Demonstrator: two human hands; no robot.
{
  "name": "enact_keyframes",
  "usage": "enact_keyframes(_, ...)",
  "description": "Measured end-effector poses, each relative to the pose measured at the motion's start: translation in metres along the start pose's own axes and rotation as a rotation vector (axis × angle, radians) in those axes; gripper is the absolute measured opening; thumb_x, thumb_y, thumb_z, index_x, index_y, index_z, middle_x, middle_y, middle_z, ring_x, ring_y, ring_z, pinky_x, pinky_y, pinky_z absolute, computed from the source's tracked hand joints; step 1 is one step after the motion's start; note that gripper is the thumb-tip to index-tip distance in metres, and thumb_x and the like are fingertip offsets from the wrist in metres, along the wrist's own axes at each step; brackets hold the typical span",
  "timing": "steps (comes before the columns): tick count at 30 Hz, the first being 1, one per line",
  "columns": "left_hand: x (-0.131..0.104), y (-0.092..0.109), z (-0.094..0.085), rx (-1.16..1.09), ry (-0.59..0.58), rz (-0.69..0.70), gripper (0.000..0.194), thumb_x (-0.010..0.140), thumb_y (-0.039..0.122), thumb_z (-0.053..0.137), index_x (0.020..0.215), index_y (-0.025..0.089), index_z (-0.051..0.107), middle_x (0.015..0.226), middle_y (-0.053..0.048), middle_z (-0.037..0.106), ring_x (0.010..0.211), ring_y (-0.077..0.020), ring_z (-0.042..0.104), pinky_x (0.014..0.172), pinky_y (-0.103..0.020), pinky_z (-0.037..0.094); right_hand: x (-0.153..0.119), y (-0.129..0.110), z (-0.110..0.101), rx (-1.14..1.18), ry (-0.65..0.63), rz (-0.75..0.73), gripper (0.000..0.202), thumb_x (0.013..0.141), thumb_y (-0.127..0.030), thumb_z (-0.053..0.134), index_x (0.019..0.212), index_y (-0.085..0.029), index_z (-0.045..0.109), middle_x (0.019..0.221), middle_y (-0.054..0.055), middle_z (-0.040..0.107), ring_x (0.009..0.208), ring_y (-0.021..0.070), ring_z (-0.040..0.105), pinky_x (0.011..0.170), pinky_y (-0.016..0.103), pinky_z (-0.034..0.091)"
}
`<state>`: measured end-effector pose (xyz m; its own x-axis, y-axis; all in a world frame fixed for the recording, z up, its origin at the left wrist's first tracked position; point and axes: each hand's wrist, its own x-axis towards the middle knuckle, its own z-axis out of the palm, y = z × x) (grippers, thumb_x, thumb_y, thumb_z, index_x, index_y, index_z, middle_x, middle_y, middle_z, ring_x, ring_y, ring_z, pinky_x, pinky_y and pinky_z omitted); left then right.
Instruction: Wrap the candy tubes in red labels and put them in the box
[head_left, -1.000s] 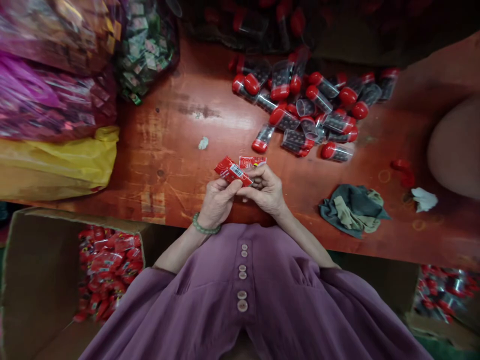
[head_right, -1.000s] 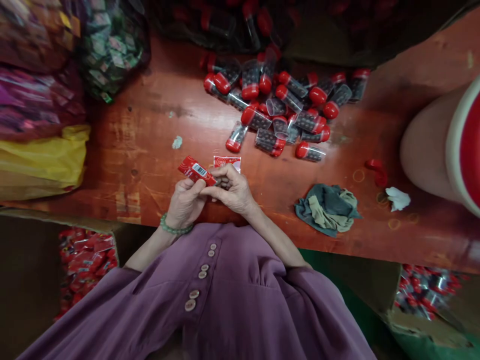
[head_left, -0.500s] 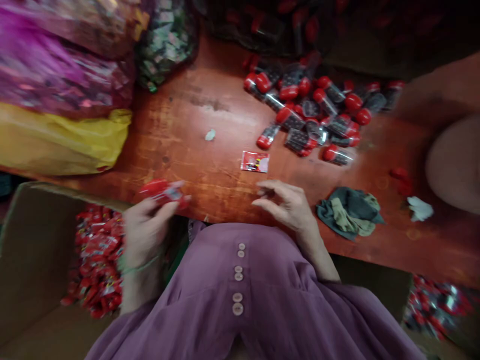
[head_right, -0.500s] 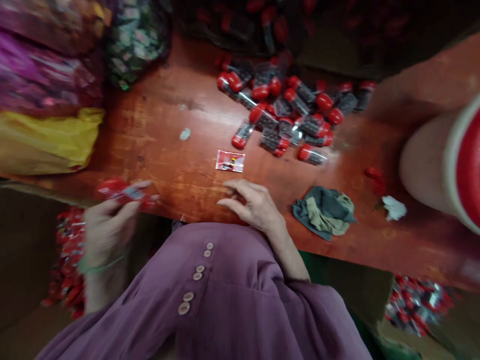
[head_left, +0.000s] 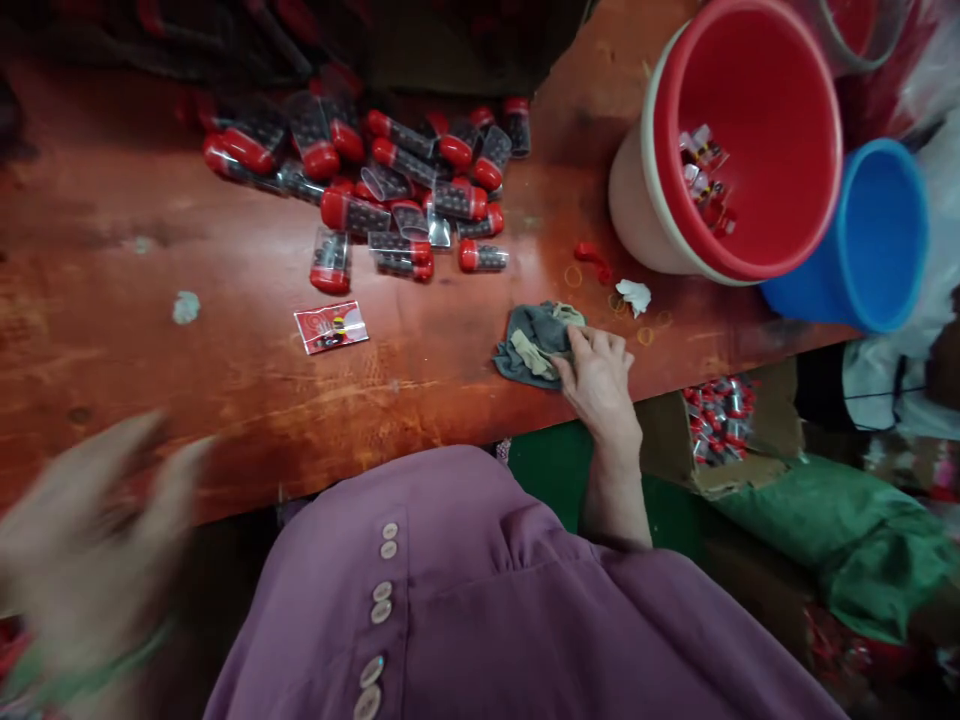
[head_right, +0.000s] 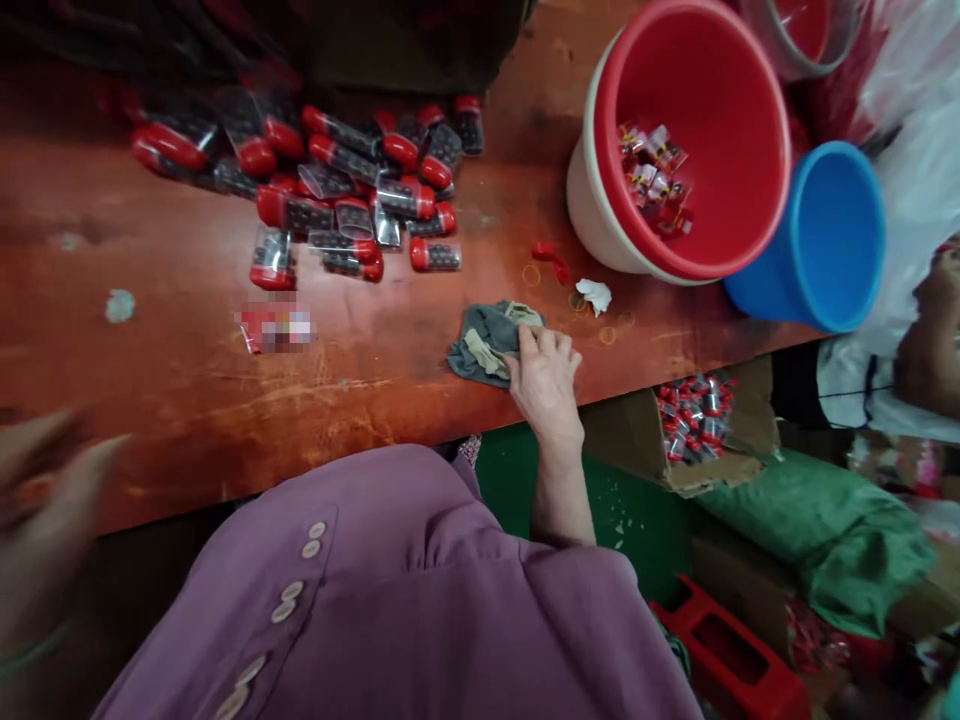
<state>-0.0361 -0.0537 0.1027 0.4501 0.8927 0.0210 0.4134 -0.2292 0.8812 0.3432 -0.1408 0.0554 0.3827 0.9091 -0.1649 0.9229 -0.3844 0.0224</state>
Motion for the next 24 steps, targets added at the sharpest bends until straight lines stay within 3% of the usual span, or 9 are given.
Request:
enact_keyframes(1,0.016,-0.001,0.022,0.073,0.057,0.041,0.05,0.09,0.027,0.061,0.138,0.04,0.053,0.131,0.001,0.067,0.122,-0.033,0.062,0.094,-0.056,0.055,0.001,-0.001,0.004,-0.007,0.008,0.006,0.048,0.095,-0.032,0.049,0.138,-0.012,0.055,0.129,0.021,0.061,0.113,0.0378,0.049,0.089,0.053,0.042)
enact_keyframes(2,0.033,-0.003,0.05,0.219,0.089,0.257,0.04,0.088,0.032,0.067,0.128,0.028,0.064,0.118,-0.005,0.074,0.105,-0.0306,0.069,0.086,-0.051,0.059,0.002,0.0,0.009,-0.012,0.022,0.012,0.046,0.095,-0.03,0.047,0.136,-0.012,0.058,0.124,0.02,0.062,0.111,0.0369,0.049,0.088,0.052,0.041)
enact_keyframes(4,0.069,-0.002,0.115,0.335,-0.174,0.538,0.041,0.092,0.035,0.064,0.125,0.01,0.064,0.122,-0.015,0.071,0.113,-0.0289,0.067,0.096,-0.047,0.057,0.005,0.002,0.016,-0.021,0.058,0.01,0.04,0.096,-0.026,0.044,0.127,-0.015,0.065,0.111,0.017,0.066,0.105,0.0342,0.05,0.088,0.049,0.037)
enact_keyframes(7,0.106,0.002,0.197,0.538,-0.305,0.735,0.041,0.097,0.024,0.055,0.133,0.004,0.057,0.143,-0.019,0.058,0.137,-0.0316,0.051,0.113,-0.053,0.045,0.01,0.01,0.022,-0.037,0.132,-0.028,0.034,0.094,-0.024,0.044,0.108,-0.017,0.074,0.09,0.013,0.066,0.093,0.0296,0.05,0.087,0.046,0.034)
enact_keyframes(11,0.12,0.004,0.242,0.635,-0.351,0.842,0.03,0.097,0.011,0.046,0.118,0.004,0.067,0.123,-0.017,0.071,0.124,-0.0252,0.062,0.117,-0.049,0.042,0.015,0.023,0.022,-0.044,0.206,-0.08,0.026,0.089,-0.027,0.051,0.083,-0.016,0.073,0.075,0.01,0.062,0.082,0.0261,0.048,0.086,0.045,0.032)
enact_keyframes(14,0.126,0.003,0.244,0.594,-0.318,0.858,0.029,0.095,0.007,0.045,0.089,0.013,0.073,0.084,-0.008,0.076,0.09,-0.0196,0.071,0.117,-0.051,0.041,0.016,0.035,0.014,-0.061,0.201,-0.111,0.024,0.087,-0.03,0.055,0.07,-0.017,0.066,0.068,0.008,0.06,0.076,0.0243,0.048,0.084,0.044,0.032)
enact_keyframes(17,0.13,0.0,0.219,0.525,-0.209,0.788,0.031,0.099,0.02,0.047,0.078,0.016,0.069,0.068,-0.003,0.07,0.074,-0.0175,0.067,0.114,-0.057,0.041,0.018,0.04,-0.003,-0.069,0.217,-0.12,0.027,0.089,-0.038,0.055,0.073,-0.018,0.064,0.069,0.008,0.062,0.073,0.0251,0.051,0.08,0.043,0.034)
enact_keyframes(20,0.119,-0.013,0.166,0.468,-0.079,0.699,0.03,0.1,0.035,0.049,0.087,0.015,0.067,0.077,-0.004,0.071,0.077,-0.0171,0.067,0.114,-0.055,0.042,0.022,0.024,-0.02,0.096,0.275,-0.195,0.028,0.094,-0.042,0.052,0.092,-0.019,0.067,0.081,0.009,0.069,0.075,0.026,0.058,0.074,0.039,0.038)
enact_keyframes(24,0.086,-0.045,0.09,0.6,0.016,0.442,0.03,0.095,0.03,0.059,0.116,0.01,0.063,0.113,-0.016,0.072,0.107,-0.026,0.068,0.106,-0.049,0.051,0.046,-0.049,-0.028,0.327,0.232,-0.472,0.023,0.098,-0.032,0.051,0.086,-0.019,0.067,0.08,0.007,0.069,0.075,0.0214,0.061,0.071,0.033,0.042)
